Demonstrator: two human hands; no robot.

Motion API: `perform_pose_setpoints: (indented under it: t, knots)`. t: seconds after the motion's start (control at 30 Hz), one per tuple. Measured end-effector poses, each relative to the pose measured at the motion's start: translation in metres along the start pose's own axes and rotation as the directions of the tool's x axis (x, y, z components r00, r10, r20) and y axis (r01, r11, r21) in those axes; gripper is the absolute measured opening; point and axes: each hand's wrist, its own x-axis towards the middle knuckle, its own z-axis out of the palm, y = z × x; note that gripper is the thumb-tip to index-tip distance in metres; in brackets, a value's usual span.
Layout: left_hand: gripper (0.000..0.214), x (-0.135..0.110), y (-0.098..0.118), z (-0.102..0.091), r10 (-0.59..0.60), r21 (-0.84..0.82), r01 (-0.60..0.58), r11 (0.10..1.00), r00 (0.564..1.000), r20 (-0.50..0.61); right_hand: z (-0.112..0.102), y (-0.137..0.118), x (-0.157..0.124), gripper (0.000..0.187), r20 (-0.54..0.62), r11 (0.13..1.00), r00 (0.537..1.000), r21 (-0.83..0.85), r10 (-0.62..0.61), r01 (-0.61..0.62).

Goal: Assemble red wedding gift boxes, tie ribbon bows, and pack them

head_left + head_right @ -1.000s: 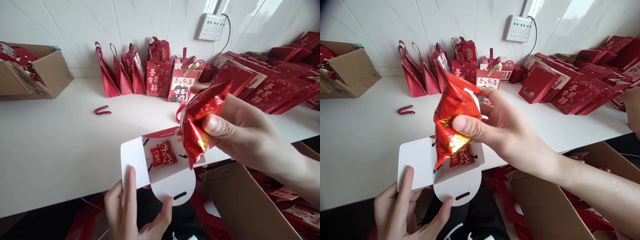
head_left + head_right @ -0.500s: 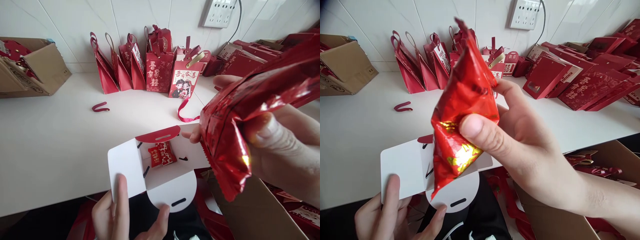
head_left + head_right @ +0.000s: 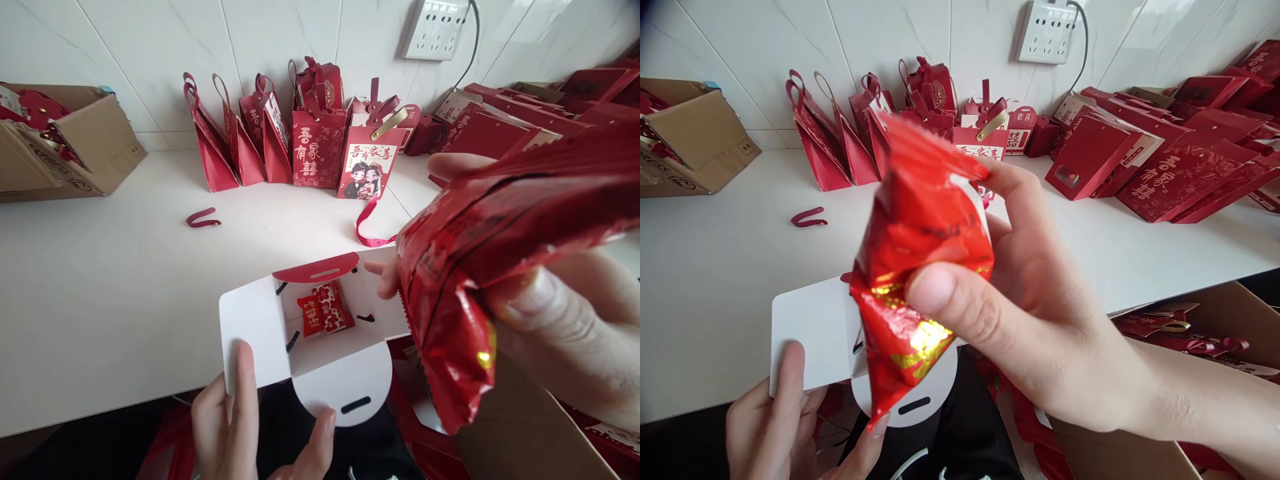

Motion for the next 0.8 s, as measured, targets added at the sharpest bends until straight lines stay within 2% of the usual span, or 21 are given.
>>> perform_pose_setpoints:
  t: [0.07,0.13,0.27,0.33,0.43,0.53,0.63,0.73,0.8]
  knots:
    - [0.084,0.003,0.005,0.001,-0.011,0.006,0.011,1.000,1.000,0.002,-0.002,0.002,0.000,0.039,-0.001,1.000,1.000,-0.008,-0.009,0.009]
    - [0.082,0.008,0.011,0.002,-0.034,0.021,0.034,0.999,0.999,0.009,-0.004,0.007,-0.001,0.047,0.009,0.999,0.999,0.001,0.044,-0.044]
    - [0.077,0.017,0.016,0.003,-0.061,-0.020,0.062,0.998,0.997,0.048,-0.007,0.017,-0.003,0.071,0.100,0.992,0.987,-0.022,0.123,-0.121]
    - [0.075,0.019,0.015,0.004,-0.066,-0.042,0.068,0.997,0.997,0.050,-0.006,0.020,-0.002,0.074,0.131,0.993,0.984,-0.018,0.117,-0.116]
    - [0.075,0.020,0.015,0.006,-0.055,-0.022,0.055,0.998,0.998,0.031,0.000,0.024,0.000,0.057,0.127,1.000,0.992,-0.024,0.019,-0.016]
    - [0.075,0.019,0.014,0.006,-0.031,0.003,0.031,1.000,0.999,0.039,0.004,0.029,0.001,0.047,0.139,0.971,0.975,-0.144,-0.171,0.190]
    - [0.076,0.019,0.013,0.006,-0.001,0.013,0.000,1.000,0.998,0.061,0.007,0.032,0.002,0.038,0.245,0.834,0.919,-0.394,-0.311,0.387]
    - [0.077,0.022,0.009,0.007,0.064,0.025,-0.066,0.998,0.995,0.070,0.010,0.027,0.005,0.012,0.402,0.609,0.868,-0.622,-0.291,0.492]
    - [0.076,0.024,0.007,0.007,0.097,0.032,-0.100,0.994,0.993,0.070,0.011,0.021,0.006,0.011,0.437,0.519,0.858,-0.684,-0.271,0.512]
